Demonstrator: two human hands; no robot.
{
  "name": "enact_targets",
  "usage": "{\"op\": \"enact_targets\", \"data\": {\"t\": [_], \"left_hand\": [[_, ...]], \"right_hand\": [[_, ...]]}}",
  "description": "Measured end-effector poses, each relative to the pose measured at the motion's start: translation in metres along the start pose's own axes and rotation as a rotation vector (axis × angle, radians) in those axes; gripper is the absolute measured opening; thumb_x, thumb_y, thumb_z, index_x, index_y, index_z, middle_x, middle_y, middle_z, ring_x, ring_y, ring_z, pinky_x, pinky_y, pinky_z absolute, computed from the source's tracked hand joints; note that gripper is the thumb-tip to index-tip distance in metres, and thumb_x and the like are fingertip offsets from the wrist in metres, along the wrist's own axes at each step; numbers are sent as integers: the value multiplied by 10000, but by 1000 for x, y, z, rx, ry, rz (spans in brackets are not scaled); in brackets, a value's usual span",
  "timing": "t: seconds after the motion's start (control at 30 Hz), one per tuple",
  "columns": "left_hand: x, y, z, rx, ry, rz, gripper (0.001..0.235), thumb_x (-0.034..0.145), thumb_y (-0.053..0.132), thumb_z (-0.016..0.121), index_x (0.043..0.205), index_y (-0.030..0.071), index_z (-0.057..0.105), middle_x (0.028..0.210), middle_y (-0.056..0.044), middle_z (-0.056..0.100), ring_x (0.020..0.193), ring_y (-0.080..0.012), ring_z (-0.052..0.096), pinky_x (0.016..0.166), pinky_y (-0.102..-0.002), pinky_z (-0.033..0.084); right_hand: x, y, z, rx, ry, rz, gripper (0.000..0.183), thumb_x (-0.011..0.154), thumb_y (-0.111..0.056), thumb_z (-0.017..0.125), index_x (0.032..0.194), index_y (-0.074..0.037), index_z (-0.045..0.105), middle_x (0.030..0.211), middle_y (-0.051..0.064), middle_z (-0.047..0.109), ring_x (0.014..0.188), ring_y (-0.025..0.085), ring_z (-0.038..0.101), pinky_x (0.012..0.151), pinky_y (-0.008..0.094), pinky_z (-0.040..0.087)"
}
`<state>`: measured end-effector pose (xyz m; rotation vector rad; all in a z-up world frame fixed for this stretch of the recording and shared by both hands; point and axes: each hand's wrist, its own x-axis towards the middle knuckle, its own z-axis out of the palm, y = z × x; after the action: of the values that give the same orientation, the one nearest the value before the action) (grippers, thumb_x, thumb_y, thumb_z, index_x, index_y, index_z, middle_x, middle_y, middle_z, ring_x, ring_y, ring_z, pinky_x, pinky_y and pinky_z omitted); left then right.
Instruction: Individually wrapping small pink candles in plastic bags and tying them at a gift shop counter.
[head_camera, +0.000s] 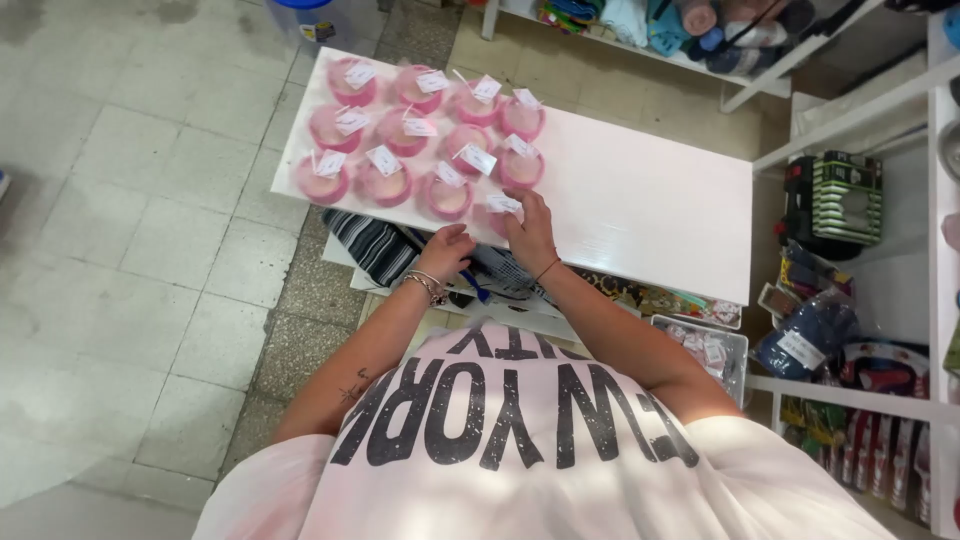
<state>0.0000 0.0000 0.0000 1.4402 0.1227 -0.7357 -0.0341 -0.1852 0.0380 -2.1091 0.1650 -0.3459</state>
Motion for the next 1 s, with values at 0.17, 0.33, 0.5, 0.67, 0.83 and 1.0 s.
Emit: {"op": "enact_targets", "data": {"t": [0.17, 0.33, 0.5, 0.67, 0.83, 1.0], "left_hand": [[-32, 25, -41, -98, 73, 49, 703, 959, 220, 739, 1499, -60, 389, 1462, -323, 456, 1319, -469, 514, 1030, -550, 519], [-47, 21, -98, -205, 157, 91, 619, 976, 222, 719, 1474, -27, 449, 1436, -294, 479, 1290, -441, 549, 1026, -547, 527], [-81, 8, -179, -228, 209, 78, 534, 971, 251, 726, 1429, 61, 531, 1375, -179, 590, 1193, -347, 650, 975, -469, 565], [-127, -7, -271, -263, 319, 86, 494, 984, 272, 705, 1405, 69, 546, 1342, -172, 621, 1180, -323, 663, 978, -459, 566], [-195, -1, -341, -319, 446, 87, 494, 973, 287, 705, 1397, 82, 555, 1327, -151, 642, 1164, -294, 678, 957, -413, 579], [-250, 4, -394, -372, 589, 128, 482, 973, 283, 705, 1382, 64, 575, 1308, -180, 660, 1154, -310, 682, 942, -419, 592]], "right_hand": [[13, -15, 38, -16, 24, -223, 427, 881, -19, 608, 1301, -87, 643, 1250, 152, 610, 1266, 380, 569, 1115, 507, 410], [17, -58, 88, 36, -63, -229, 418, 887, -18, 588, 1291, -110, 649, 1289, 139, 601, 1276, 364, 568, 1124, 516, 406], [13, -86, 170, 76, -273, -242, 334, 930, -119, 626, 1252, -187, 680, 1294, 104, 604, 1289, 338, 567, 1120, 476, 412], [-7, -147, 254, 184, -430, -246, 304, 961, -118, 606, 1253, -160, 680, 1288, 107, 597, 1299, 332, 557, 1127, 483, 403], [-30, -198, 337, 255, -604, -197, 294, 985, -129, 595, 1271, -142, 665, 1283, 117, 570, 1288, 345, 548, 1122, 480, 402], [-45, -247, 398, 197, -782, -194, 306, 975, -160, 624, 1278, -152, 660, 1297, 103, 579, 1294, 320, 552, 1119, 452, 422]]}}
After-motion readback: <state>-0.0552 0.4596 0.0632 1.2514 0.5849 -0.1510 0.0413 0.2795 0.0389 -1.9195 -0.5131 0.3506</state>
